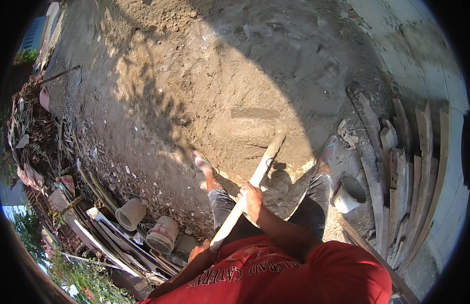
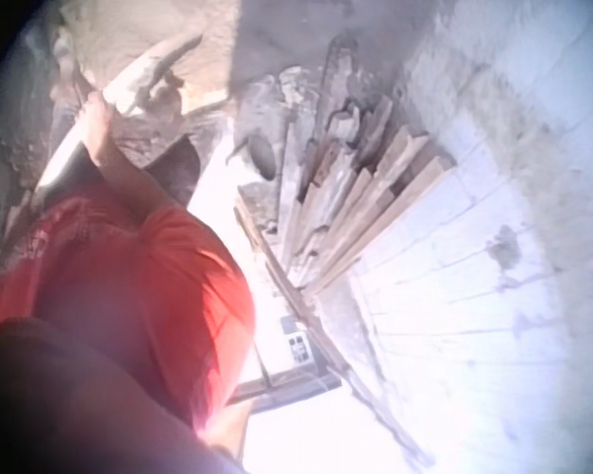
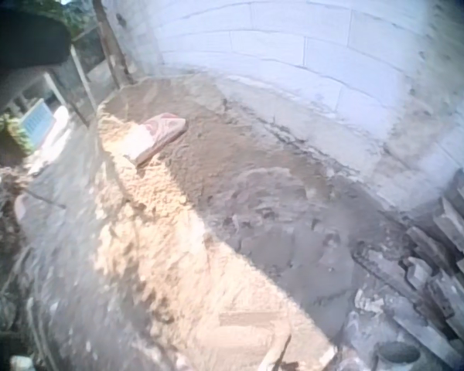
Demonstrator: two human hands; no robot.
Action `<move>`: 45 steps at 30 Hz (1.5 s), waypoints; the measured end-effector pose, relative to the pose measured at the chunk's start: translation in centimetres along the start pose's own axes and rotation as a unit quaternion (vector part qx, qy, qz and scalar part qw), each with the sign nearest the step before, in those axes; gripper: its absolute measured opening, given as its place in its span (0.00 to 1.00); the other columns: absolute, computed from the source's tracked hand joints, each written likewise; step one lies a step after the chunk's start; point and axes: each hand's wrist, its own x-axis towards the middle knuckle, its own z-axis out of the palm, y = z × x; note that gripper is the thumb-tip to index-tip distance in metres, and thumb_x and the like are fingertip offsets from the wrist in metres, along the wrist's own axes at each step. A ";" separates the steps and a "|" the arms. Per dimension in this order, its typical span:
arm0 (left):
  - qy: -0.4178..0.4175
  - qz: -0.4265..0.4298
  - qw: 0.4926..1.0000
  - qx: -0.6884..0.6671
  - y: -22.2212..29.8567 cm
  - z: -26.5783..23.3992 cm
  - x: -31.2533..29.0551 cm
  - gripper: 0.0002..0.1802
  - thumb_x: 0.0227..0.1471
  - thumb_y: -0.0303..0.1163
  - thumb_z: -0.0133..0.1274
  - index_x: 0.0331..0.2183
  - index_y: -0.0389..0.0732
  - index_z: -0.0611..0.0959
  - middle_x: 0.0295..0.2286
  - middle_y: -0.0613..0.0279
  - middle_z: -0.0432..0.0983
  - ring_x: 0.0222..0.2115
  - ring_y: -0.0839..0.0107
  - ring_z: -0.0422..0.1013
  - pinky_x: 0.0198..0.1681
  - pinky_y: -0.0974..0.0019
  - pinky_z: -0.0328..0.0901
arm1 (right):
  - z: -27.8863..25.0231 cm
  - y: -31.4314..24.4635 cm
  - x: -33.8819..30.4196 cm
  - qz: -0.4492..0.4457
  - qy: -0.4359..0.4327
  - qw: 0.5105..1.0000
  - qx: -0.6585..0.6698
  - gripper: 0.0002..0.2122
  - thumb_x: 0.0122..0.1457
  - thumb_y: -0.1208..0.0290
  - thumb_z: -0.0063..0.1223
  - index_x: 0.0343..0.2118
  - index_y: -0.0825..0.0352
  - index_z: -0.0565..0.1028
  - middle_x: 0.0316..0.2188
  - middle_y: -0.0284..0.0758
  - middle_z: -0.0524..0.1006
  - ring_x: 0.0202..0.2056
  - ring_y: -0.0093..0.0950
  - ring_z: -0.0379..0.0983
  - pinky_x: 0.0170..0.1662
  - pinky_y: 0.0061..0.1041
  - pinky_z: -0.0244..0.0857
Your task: The person pours water from a bucket into a pile of sand and cement, uses a hoe to mix the resulting mortar, and picks up a piece of wood in a construction site area.
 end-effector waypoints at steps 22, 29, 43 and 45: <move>0.133 0.308 0.941 -0.043 53.3 -14.7 34.2 0.21 0.44 0.28 0.50 0.42 0.31 0.81 0.43 0.37 0.77 0.47 0.46 0.73 0.50 0.54 0.68 | 4.0 -50.8 26.5 -0.357 0.177 0.816 -0.417 0.17 0.61 0.64 0.48 0.38 0.79 0.71 0.23 0.44 0.78 0.22 0.35 0.78 0.25 0.33 0.74; 0.073 0.268 0.960 0.020 36.6 -14.7 29.0 0.20 0.42 0.27 0.50 0.39 0.27 0.81 0.38 0.31 0.76 0.45 0.44 0.74 0.49 0.53 0.68 | 6.2 -33.7 21.3 -0.268 0.294 0.828 -0.395 0.26 0.60 0.58 0.49 0.48 0.81 0.66 0.39 0.54 0.77 0.39 0.43 0.79 0.43 0.37 0.74; 0.063 0.159 0.984 -0.047 -4.6 -2.8 1.5 0.17 0.43 0.33 0.60 0.37 0.38 0.77 0.29 0.36 0.77 0.34 0.40 0.74 0.36 0.44 0.69 | 3.0 -3.3 0.3 -0.051 0.051 0.997 0.030 0.06 0.54 0.73 0.59 0.26 0.65 0.72 0.16 0.31 0.67 0.15 0.27 0.66 0.18 0.30 0.65; 0.090 0.162 0.982 0.027 1.3 -3.4 2.2 0.18 0.44 0.35 0.61 0.36 0.38 0.74 0.26 0.37 0.77 0.32 0.38 0.74 0.34 0.43 0.69 | 1.9 -6.5 1.1 -0.099 0.058 0.993 0.035 0.06 0.54 0.72 0.58 0.27 0.66 0.71 0.17 0.31 0.67 0.15 0.26 0.66 0.18 0.29 0.65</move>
